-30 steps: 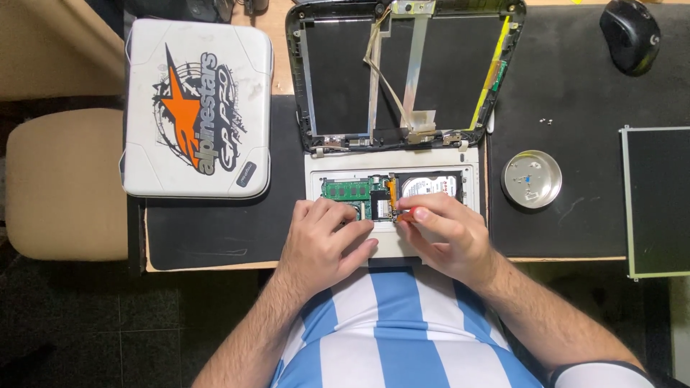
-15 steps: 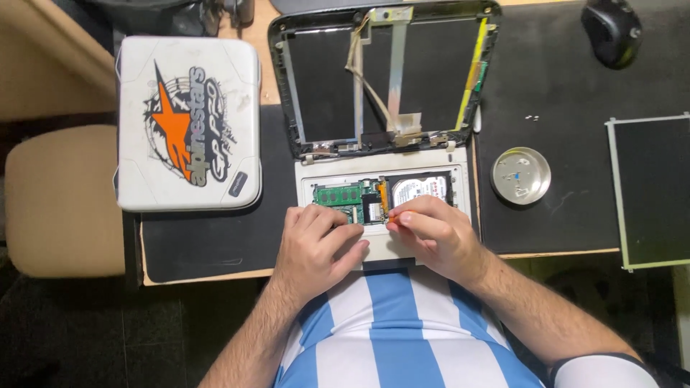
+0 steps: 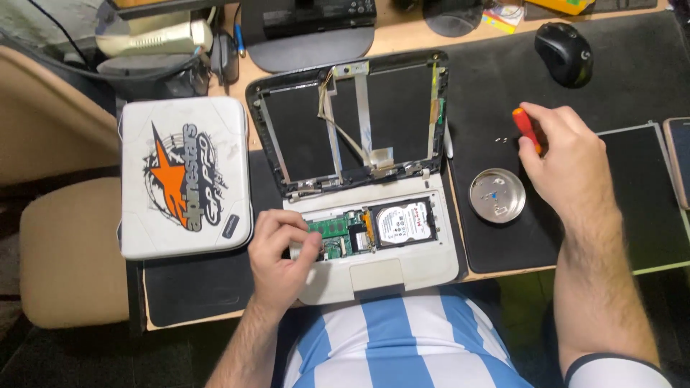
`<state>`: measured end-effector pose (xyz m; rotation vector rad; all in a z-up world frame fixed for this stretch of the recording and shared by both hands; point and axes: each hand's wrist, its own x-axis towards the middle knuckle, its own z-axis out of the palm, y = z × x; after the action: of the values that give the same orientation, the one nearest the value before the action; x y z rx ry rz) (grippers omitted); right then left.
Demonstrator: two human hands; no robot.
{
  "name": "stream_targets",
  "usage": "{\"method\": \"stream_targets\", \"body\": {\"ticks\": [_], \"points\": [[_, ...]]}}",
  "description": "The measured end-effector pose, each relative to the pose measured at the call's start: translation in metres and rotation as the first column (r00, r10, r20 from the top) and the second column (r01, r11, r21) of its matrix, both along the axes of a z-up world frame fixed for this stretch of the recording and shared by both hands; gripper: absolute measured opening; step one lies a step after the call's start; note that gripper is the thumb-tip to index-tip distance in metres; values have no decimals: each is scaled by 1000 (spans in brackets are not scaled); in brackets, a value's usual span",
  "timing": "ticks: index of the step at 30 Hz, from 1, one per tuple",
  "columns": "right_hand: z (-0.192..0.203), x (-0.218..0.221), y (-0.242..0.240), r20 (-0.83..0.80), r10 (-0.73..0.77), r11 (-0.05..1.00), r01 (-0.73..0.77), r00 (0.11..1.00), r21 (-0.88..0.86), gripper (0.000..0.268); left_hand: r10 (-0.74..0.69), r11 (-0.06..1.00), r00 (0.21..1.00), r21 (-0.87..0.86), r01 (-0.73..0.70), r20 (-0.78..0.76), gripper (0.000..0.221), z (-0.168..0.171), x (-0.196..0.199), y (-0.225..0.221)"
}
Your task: Disassembling a laptop by removing screws and the hard drive, then fitting a plastic bezel onto the chassis.
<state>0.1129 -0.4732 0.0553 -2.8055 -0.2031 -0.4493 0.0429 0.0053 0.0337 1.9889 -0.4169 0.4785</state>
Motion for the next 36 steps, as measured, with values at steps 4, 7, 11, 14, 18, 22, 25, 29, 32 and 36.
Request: {"method": "stream_targets", "body": {"ticks": [4, 7, 11, 14, 18, 22, 25, 29, 32, 36], "points": [[-11, 8, -8, -105, -162, 985, 154, 981, -77, 70, 119, 992, 992, -36, -120, -28, 22, 6, 30, 0], [-7, 11, -2, -280, -305, 948, 263, 910, -178, 60, 212, 960, 964, -151, -236, -161, 39, 14, 55, 0], [4, 9, 4, -237, -237, 971, 223, 942, -84, 57, -57, 803, 901, -556, -215, -430, 82, 30, 89, -1], [18, 11, 32, -188, -52, 978, 88, 981, 189, 52, -233, 628, 853, -742, -234, -466, 83, 32, 103, -4], [25, 14, 72, -314, 221, 841, -18, 923, 541, 68, -226, 464, 866, -831, -306, -445, 69, 37, 102, -11], [17, 15, 69, -326, 196, 890, -29, 925, 454, 44, -157, 347, 917, -890, -297, -367, 38, 1, 81, 1], [34, 23, 61, -414, 380, 810, -82, 827, 581, 51, -196, 554, 938, -822, -133, -284, 64, 18, 73, 1], [51, 48, 69, -581, 315, 856, 40, 750, 515, 36, -385, 597, 880, -802, 8, -278, 62, 22, 86, 20], [52, 76, 85, -590, 289, 917, -41, 754, 396, 29, -336, 828, 822, -561, 25, -460, 48, 26, 113, 37], [63, 116, 125, -468, 377, 926, -313, 799, 212, 26, 102, 965, 912, 264, 6, -397, 19, 25, 147, 43]]}}
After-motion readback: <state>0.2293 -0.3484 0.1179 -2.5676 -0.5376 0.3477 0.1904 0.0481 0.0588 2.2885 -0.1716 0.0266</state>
